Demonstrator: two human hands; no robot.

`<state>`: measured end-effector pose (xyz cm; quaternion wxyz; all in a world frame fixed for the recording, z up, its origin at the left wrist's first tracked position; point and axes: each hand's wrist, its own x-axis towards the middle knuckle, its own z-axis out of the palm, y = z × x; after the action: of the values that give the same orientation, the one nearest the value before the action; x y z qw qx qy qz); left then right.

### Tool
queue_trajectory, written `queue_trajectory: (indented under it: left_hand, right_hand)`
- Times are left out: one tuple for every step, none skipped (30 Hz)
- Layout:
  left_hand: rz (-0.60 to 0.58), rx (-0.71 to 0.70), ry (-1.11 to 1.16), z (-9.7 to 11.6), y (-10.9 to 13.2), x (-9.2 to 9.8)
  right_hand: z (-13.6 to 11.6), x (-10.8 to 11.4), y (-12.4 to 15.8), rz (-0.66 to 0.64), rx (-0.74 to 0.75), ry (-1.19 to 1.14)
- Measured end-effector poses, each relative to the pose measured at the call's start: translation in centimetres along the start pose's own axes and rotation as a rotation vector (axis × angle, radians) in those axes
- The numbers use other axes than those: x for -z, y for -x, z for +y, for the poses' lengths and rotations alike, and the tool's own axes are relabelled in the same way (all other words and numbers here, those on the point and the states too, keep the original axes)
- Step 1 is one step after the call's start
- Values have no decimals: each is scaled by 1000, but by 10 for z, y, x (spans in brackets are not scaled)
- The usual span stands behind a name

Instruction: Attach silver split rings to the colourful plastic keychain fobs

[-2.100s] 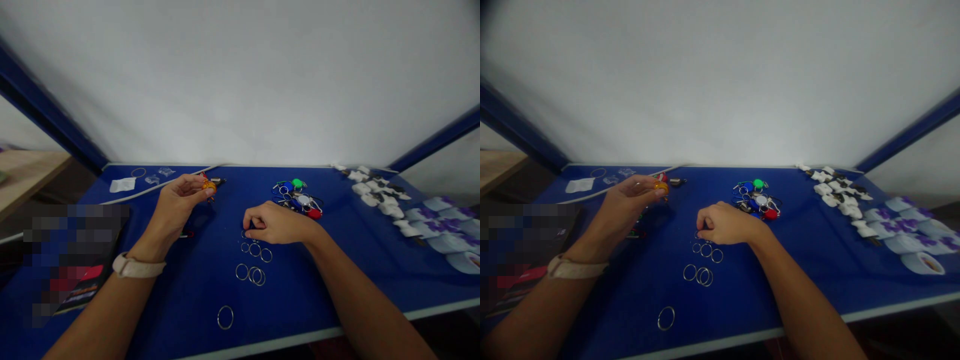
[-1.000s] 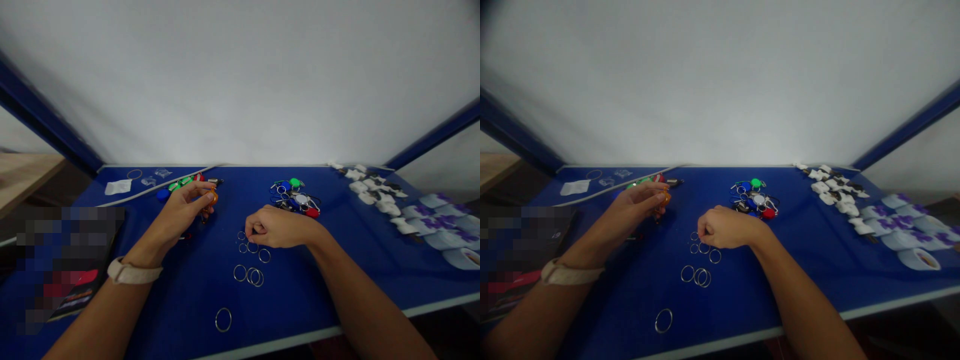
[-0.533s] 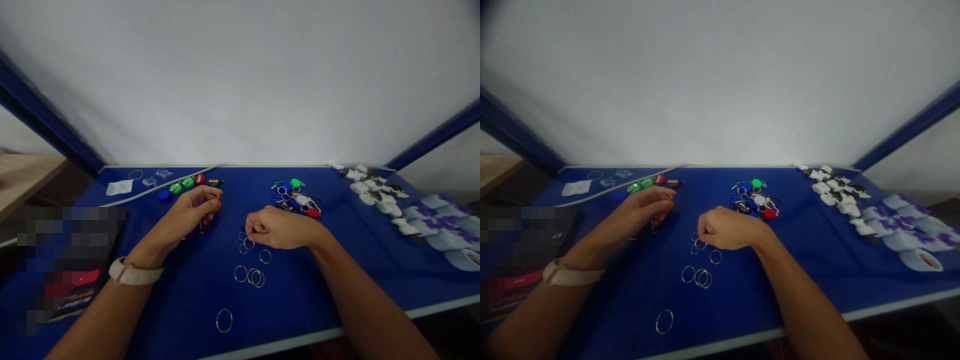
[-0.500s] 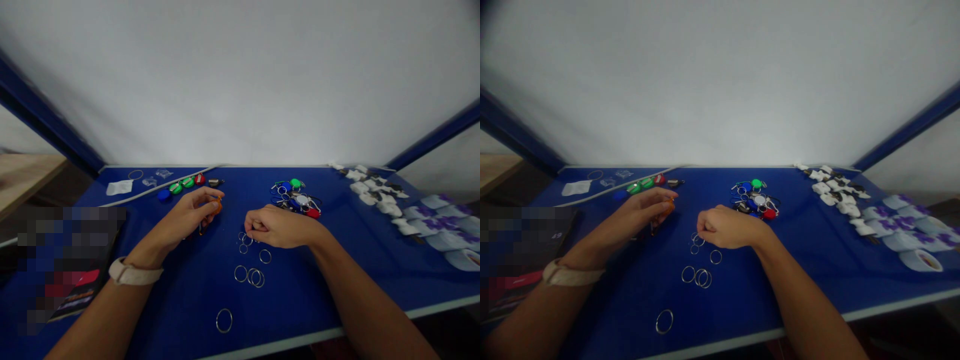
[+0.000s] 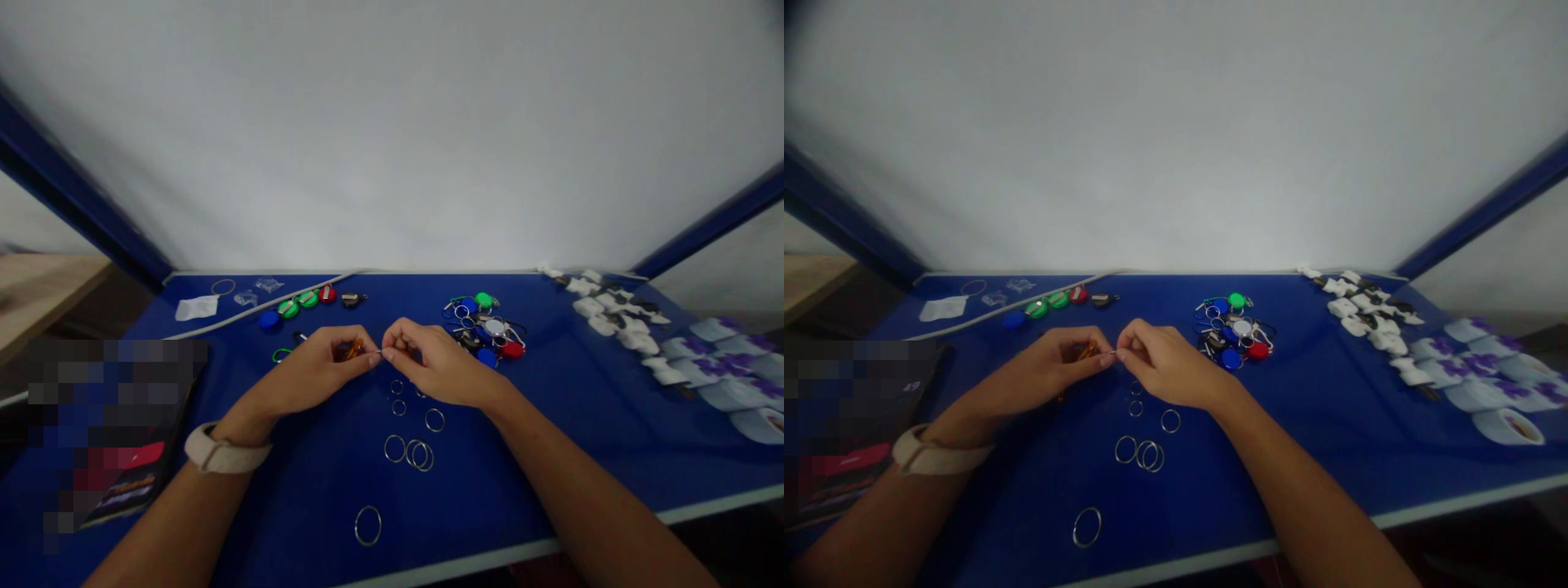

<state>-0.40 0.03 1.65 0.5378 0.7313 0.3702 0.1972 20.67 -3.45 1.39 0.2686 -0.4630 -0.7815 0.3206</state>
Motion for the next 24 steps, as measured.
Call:
queue_trajectory:
  left_hand:
    - [20,-7,12,-1,0,0]
    - [42,-15,21,-2,0,1]
    - [63,-26,30,-2,-1,1]
    - [79,-38,36,-3,-1,1]
    - [90,-48,39,-3,-1,1]
    - [99,-54,39,-2,-1,1]
    - [108,-55,38,-2,-2,1]
    - [118,-55,36,-1,-2,1]
    - [130,-56,35,0,-2,1]
    - [141,-56,36,1,-2,1]
    - [153,-58,38,1,-2,0]
    - [165,-59,40,1,-2,0]
    - [175,-58,41,1,-3,0]
    - [185,-56,40,1,-3,0]
    - [191,-53,37,0,-2,0]
    - [194,-48,35,0,-2,0]
    - [196,-45,33,-1,-2,1]
    - [199,-44,30,-1,-2,1]
    - [201,-44,26,-2,-2,1]
    - [206,-47,20,-2,-1,1]
    - [212,-53,15,-3,-1,0]
    - [217,-60,10,-4,-2,0]
    - [220,-66,8,-4,-2,0]
    - [221,-70,8,-5,-2,0]
  right_hand:
    - [1,0,0,33,10,-3]
    - [3,1,-1,60,28,-5]
    - [5,1,-2,80,53,-9]
    - [6,1,-2,92,77,-14]
    - [8,1,-3,95,96,-21]
    - [9,1,-3,93,107,-28]
    - [9,1,-3,91,111,-35]
    - [10,0,-3,89,109,-39]
    - [9,0,-3,88,105,-42]
    - [9,0,-4,89,100,-45]
    - [8,0,-4,95,93,-50]
    - [7,0,-4,103,84,-57]
    - [6,0,-4,113,77,-64]
    - [6,-1,-4,121,71,-69]
    - [5,-1,-4,128,69,-73]
    - [5,-1,-4,136,71,-77]
    - [4,-2,-4,146,77,-81]
    - [3,-3,-4,155,82,-86]
    - [3,-3,-4,164,87,-93]
    - [2,-4,-4,169,91,-103]
    - [2,-5,-4,173,94,-113]
    - [1,-6,-4,173,97,-124]
    - [1,-7,-4,174,101,-135]
    - [0,-8,-4,176,106,-145]
